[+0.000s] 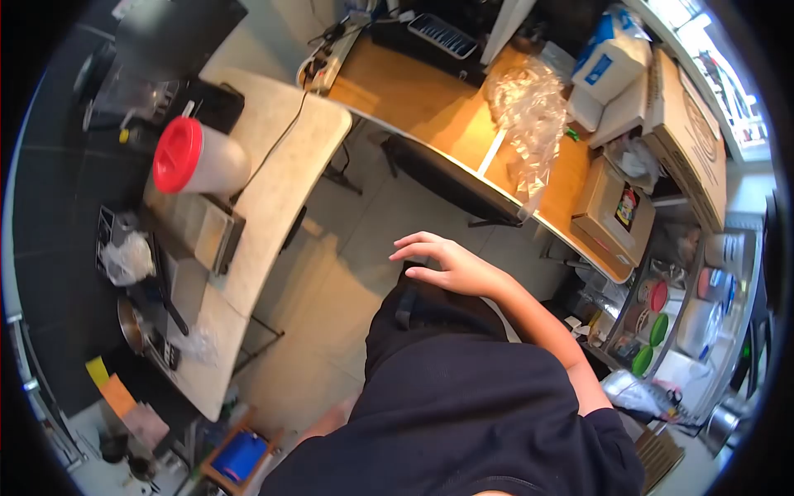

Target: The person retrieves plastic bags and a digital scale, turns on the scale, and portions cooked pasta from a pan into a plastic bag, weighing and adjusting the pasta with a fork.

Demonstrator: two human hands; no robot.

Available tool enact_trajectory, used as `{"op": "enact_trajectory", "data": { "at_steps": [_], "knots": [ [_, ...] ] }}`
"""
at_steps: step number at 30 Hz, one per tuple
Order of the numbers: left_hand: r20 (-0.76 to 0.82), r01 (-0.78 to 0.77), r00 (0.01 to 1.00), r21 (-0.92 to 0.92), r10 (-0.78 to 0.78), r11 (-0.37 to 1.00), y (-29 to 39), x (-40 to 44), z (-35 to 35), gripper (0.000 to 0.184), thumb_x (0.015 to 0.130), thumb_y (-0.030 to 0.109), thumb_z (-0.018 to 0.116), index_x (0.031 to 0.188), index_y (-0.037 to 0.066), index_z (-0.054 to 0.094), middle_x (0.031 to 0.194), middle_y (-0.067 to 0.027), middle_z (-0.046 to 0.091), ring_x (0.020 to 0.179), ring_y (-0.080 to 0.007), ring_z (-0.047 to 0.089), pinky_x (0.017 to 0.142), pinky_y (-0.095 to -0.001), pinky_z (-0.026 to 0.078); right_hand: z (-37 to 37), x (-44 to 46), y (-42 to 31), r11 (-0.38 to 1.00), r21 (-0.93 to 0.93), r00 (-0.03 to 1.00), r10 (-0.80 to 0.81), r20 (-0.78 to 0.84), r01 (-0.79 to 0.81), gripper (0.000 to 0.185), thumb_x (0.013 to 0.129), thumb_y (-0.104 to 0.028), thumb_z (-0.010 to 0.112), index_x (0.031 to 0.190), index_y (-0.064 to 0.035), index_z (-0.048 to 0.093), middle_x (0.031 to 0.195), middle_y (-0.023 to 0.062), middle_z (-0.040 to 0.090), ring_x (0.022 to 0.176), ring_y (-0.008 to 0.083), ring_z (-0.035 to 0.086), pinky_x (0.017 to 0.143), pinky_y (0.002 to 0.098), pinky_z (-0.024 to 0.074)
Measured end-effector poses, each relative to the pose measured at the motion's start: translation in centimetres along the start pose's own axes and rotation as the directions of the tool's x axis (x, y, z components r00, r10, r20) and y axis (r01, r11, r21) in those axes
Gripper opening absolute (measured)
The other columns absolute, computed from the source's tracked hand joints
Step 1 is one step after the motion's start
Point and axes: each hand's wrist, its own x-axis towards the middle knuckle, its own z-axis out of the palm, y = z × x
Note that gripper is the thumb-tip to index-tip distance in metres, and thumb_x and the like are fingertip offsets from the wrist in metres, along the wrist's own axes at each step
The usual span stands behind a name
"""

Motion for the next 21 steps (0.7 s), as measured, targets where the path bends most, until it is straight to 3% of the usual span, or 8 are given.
{"op": "enact_trajectory", "data": {
  "at_steps": [6, 12, 13, 14, 16, 19, 20, 21],
  "knots": [
    [-0.009, -0.101, 0.994, -0.399, 0.106, 0.912, 4.3, -8.0, 10.4, 0.069, 0.082, 0.065, 0.028, 0.125, 0.014, 0.046, 0.121, -0.0082, 0.050, 0.110, -0.0245, 0.047, 0.094, -0.0445, 0.036, -1.8, -0.4, 0.8, 1.000, 0.005, 0.998, -0.012, 0.063, 0.012, 0.026, 0.083, -0.017, 0.055, 0.107, -0.0066, 0.056, 0.116, 0.0121, 0.049, 0.111, 0.0272, 0.046, 0.094, 0.0354, 0.0356],
    [-0.126, -0.236, 0.970, -0.676, 0.207, 0.698, 14.3, -16.2, 13.2, 0.072, 0.082, 0.067, 0.026, 0.126, 0.014, 0.045, 0.121, -0.0071, 0.050, 0.110, -0.0230, 0.048, 0.096, -0.0428, 0.036, -1.6, -3.3, 1.8, 0.998, 0.055, 0.972, -0.044, 0.229, 0.032, 0.031, 0.082, -0.022, 0.056, 0.109, -0.0057, 0.054, 0.118, 0.0148, 0.047, 0.112, 0.0295, 0.045, 0.095, 0.0363, 0.0358],
    [-0.089, -0.288, 0.950, -0.619, 0.299, 0.731, 13.2, -15.0, 11.3, 0.074, 0.082, 0.068, 0.023, 0.128, 0.013, 0.042, 0.122, -0.0060, 0.050, 0.109, -0.0201, 0.050, 0.097, -0.0381, 0.035, -1.1, -4.0, 2.1, 0.999, 0.049, 0.961, -0.031, 0.273, 0.019, 0.037, 0.082, -0.026, 0.057, 0.111, -0.0046, 0.053, 0.120, 0.0161, 0.046, 0.113, 0.0302, 0.044, 0.095, 0.0366, 0.0350],
    [-0.210, -0.343, 0.939, -0.477, 0.274, 0.809, 15.1, -16.8, 11.0, 0.068, 0.086, 0.060, 0.026, 0.127, 0.009, 0.042, 0.120, -0.0084, 0.052, 0.106, -0.0197, 0.052, 0.095, -0.0325, 0.037, -0.5, -4.6, 2.3, 0.999, 0.030, 0.950, -0.030, 0.310, 0.022, 0.041, 0.082, -0.030, 0.057, 0.114, -0.0043, 0.052, 0.120, 0.0166, 0.046, 0.113, 0.0308, 0.044, 0.095, 0.0368, 0.0353],
    [-0.260, -0.516, 0.834, -0.050, 0.487, 0.855, 18.2, -17.8, 9.5, 0.057, 0.092, 0.047, 0.029, 0.122, 0.002, 0.045, 0.120, -0.0107, 0.051, 0.106, -0.0164, 0.050, 0.091, -0.0297, 0.039, 0.4, -5.9, 3.0, 0.999, 0.012, 0.927, -0.037, 0.374, 0.034, 0.045, 0.082, -0.032, 0.057, 0.116, -0.0042, 0.051, 0.120, 0.0169, 0.045, 0.109, 0.0295, 0.048, 0.092, 0.0370, 0.0381],
    [-0.288, -0.398, 0.767, 0.487, 0.573, 0.778, 23.0, -18.4, 9.8, 0.057, 0.090, 0.045, 0.038, 0.114, -0.004, 0.050, 0.114, -0.0162, 0.054, 0.103, -0.0195, 0.051, 0.089, -0.0303, 0.038, -0.3, -7.6, 1.5, 0.970, 0.107, 0.912, 0.162, 0.378, -0.217, 0.040, 0.079, -0.027, 0.061, 0.109, -0.0016, 0.051, 0.113, 0.0144, 0.050, 0.088, 0.0237, 0.058, 0.079, 0.0326, 0.0461],
    [-0.254, -0.396, 0.712, 0.625, 0.655, 0.672, 24.5, -18.7, 10.6, 0.055, 0.088, 0.044, 0.043, 0.108, -0.006, 0.052, 0.107, -0.0180, 0.056, 0.101, -0.0264, 0.052, 0.087, -0.0324, 0.039, -0.4, -8.3, 1.5, 0.930, 0.149, 0.893, 0.265, 0.363, -0.337, 0.038, 0.079, -0.024, 0.063, 0.106, -0.0010, 0.050, 0.110, 0.0140, 0.052, 0.080, 0.0215, 0.060, 0.073, 0.0308, 0.0479],
    [-0.252, -0.396, 0.709, 0.630, 0.658, 0.668, 25.8, -18.5, 11.3, 0.055, 0.088, 0.044, 0.043, 0.108, -0.006, 0.052, 0.107, -0.0180, 0.056, 0.101, -0.0264, 0.052, 0.087, -0.0324, 0.039, -0.2, -9.2, 1.9, 0.923, 0.208, 0.929, 0.267, 0.258, -0.323, 0.035, 0.076, -0.013, 0.065, 0.104, -0.0019, 0.046, 0.101, 0.0128, 0.055, 0.071, 0.0161, 0.060, 0.065, 0.0257, 0.0482]
  ]
}}
